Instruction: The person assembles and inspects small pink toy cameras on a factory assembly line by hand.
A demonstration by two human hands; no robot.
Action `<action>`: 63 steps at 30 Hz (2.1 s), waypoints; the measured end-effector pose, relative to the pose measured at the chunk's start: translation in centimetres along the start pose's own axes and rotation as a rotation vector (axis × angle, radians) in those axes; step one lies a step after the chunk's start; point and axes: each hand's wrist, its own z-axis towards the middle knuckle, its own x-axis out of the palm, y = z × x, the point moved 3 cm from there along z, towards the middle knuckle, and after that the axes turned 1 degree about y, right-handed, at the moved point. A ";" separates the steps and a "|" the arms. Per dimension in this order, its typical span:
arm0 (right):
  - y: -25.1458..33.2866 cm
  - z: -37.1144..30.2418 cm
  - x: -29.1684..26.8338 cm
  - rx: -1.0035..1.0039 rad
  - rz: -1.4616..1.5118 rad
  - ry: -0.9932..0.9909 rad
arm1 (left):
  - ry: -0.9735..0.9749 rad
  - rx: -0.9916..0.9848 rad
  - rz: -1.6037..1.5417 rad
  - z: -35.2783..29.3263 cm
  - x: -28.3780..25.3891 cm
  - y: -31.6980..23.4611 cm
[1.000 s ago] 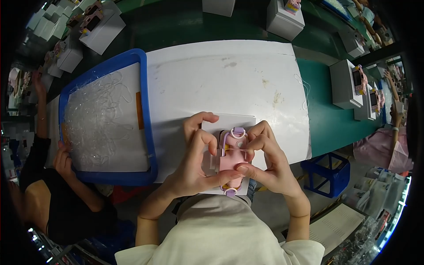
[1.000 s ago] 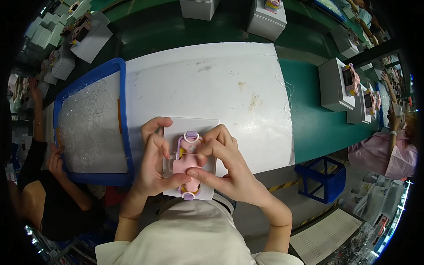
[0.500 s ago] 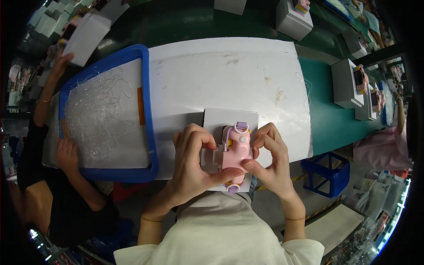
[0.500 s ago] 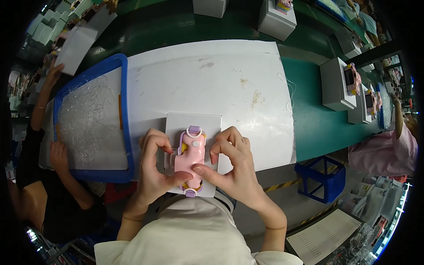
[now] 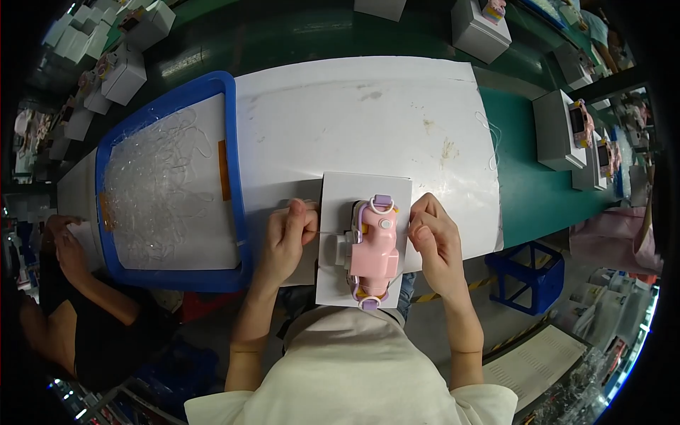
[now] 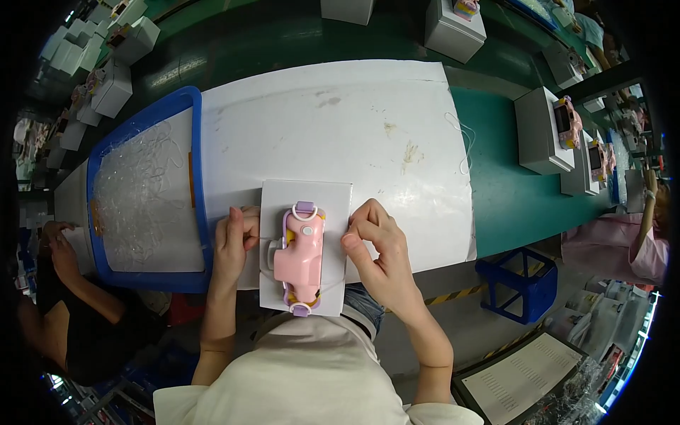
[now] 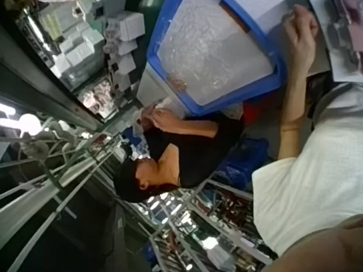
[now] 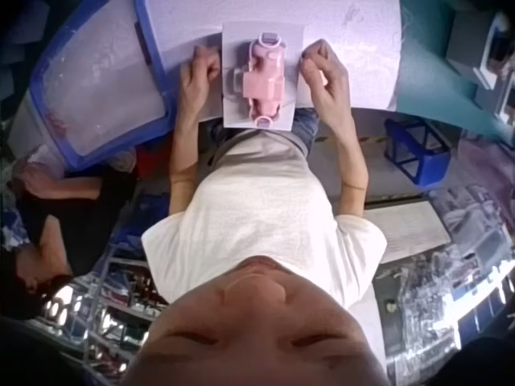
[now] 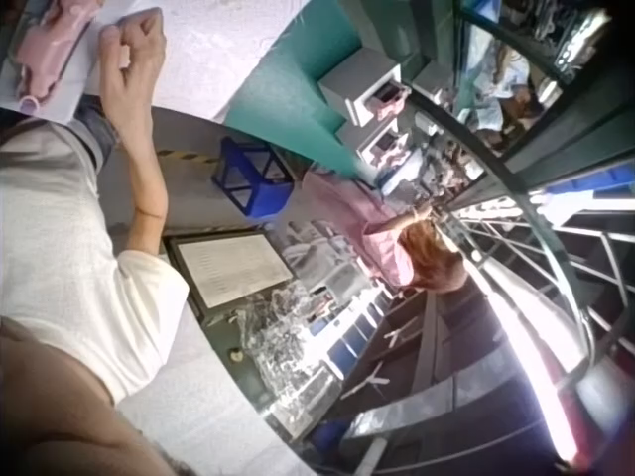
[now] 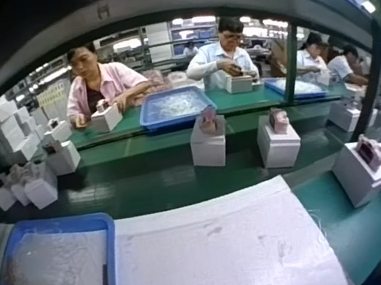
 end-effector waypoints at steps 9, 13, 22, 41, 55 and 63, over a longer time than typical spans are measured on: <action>-3.0 0.9 -0.6 0.106 -0.186 0.038 | -0.288 -0.343 0.090 1.5 0.6 1.9; -3.9 1.1 -0.4 0.075 -0.110 -0.005 | -0.303 -0.121 0.126 1.8 0.9 3.0; -4.3 1.3 0.1 0.122 -0.123 -0.067 | -0.346 0.104 0.029 1.8 1.2 3.0; -3.0 0.5 0.0 -0.123 -0.500 -0.243 | -0.345 0.198 0.405 2.4 0.5 3.6; 1.1 -7.4 1.2 -0.005 -0.484 0.024 | -0.218 0.136 -0.317 -5.1 7.0 2.9; -1.9 -0.4 2.6 -0.237 -0.454 -0.299 | -0.333 0.218 -0.317 -2.3 5.7 3.8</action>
